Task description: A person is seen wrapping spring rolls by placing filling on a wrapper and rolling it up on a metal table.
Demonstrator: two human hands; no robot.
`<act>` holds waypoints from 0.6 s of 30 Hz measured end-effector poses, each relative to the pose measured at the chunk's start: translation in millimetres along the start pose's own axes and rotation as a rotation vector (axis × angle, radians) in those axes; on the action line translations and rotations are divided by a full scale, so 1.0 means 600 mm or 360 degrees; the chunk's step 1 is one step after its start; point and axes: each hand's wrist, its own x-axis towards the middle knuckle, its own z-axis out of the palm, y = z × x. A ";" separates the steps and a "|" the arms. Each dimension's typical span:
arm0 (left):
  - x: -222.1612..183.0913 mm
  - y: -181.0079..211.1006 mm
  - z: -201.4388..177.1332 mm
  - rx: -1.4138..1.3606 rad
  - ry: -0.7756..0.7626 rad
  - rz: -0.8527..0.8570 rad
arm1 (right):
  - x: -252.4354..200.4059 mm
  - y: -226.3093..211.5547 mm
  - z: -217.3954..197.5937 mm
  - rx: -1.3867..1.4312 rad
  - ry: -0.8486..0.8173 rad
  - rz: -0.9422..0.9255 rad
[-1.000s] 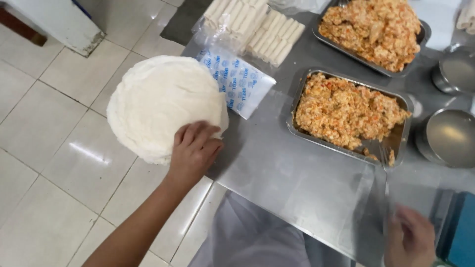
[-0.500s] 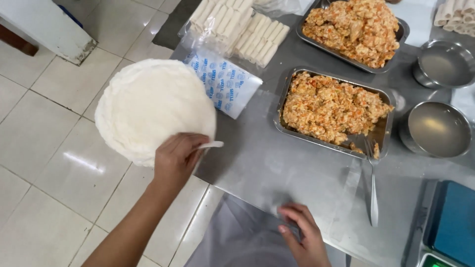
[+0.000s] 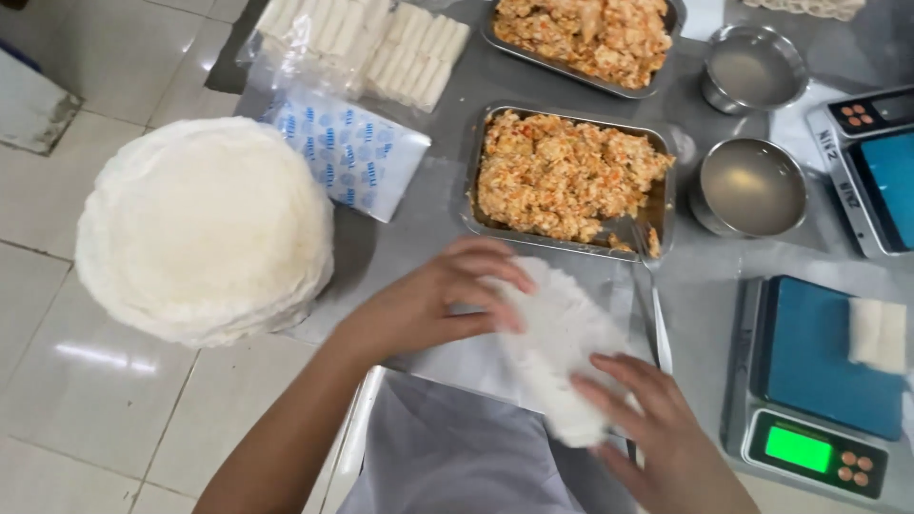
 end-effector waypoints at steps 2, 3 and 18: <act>-0.063 -0.059 -0.003 0.0265 -0.0216 -0.0271 | -0.036 0.033 0.006 -0.0333 -0.0352 -0.0094; -0.100 -0.097 0.005 0.0587 -0.0104 -0.0613 | -0.049 0.048 0.012 -0.0276 -0.0336 0.0052; 0.016 -0.210 0.151 0.0707 0.0287 -0.1166 | 0.055 0.160 0.083 -0.0415 0.0651 0.1000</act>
